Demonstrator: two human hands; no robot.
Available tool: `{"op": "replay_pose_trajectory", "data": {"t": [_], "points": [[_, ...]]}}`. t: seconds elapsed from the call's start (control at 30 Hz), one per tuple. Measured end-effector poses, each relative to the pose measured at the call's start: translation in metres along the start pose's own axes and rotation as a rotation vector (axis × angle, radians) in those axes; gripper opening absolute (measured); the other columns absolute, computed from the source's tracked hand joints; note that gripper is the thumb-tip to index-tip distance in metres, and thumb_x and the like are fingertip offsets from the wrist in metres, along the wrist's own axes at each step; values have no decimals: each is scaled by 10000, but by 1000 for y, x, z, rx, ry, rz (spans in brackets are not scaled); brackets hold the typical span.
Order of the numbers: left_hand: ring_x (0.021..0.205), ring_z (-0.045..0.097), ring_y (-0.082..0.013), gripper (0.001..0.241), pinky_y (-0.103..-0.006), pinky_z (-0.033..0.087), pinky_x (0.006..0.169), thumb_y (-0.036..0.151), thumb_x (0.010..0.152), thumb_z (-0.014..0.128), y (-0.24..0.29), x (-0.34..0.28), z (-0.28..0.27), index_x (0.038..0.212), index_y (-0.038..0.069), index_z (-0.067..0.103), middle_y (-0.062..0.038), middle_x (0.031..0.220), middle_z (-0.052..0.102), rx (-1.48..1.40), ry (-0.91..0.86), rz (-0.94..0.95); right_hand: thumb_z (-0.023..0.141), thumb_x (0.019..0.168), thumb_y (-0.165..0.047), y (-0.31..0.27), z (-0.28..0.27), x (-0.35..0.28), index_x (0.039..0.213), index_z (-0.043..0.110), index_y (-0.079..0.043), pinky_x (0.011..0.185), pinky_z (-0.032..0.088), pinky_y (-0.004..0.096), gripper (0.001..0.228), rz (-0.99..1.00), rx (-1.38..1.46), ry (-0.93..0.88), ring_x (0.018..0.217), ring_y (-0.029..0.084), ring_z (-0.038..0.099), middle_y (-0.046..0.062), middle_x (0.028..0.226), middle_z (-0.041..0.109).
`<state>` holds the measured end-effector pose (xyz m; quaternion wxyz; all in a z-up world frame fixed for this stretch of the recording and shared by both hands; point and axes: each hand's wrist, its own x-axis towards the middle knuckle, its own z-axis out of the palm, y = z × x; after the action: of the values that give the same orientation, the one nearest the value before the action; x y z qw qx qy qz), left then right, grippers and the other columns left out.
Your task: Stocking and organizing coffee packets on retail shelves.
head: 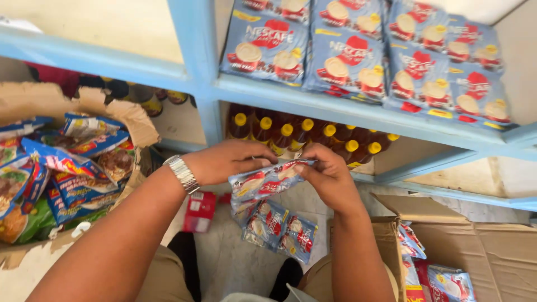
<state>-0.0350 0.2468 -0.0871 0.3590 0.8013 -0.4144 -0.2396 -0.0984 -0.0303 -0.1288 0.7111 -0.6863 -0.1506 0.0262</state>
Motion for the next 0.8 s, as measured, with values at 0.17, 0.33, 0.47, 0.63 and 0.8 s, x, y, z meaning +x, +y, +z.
{"op": "replay_pose_trajectory", "data": {"t": [0.17,0.33,0.47,0.63,0.8], "points": [[1144,663,-202,434,-354,514,998,373,996,558,-6,6,4,1271,56,668,-79,1229,731,-434,126,174,689,977,55,-36,-3,-12,1125,612,-40,895,467,280,192,-333,289,210,995,128,568,38,1074,590],[1019,624,-111,501,-301,515,911,456,1005,490,2,14,30,1327,97,626,-18,1169,707,-634,4,-21,665,978,-3,-72,-13,-21,1123,593,-38,991,537,376,165,-382,498,519,1026,206,663,113,1111,689],[1031,593,-112,434,-324,516,921,402,1064,566,10,17,45,1213,12,682,-80,1088,685,-468,-16,36,649,963,-2,-74,-18,-22,1144,605,-30,1004,539,373,188,-381,502,558,1031,206,674,118,1121,704],[1070,625,-64,352,-296,533,952,252,981,644,22,19,47,1245,19,648,-26,1162,729,-669,70,37,676,1016,17,-60,-7,-23,1153,587,-30,1017,515,348,170,-414,514,481,1078,191,643,92,1172,666],[1008,665,-81,337,-302,549,907,222,973,650,41,15,47,1251,32,659,-25,1116,758,-533,272,19,659,1039,-24,-71,4,-21,1217,561,-51,991,512,310,205,-521,200,663,1036,159,608,85,1143,643]]}}
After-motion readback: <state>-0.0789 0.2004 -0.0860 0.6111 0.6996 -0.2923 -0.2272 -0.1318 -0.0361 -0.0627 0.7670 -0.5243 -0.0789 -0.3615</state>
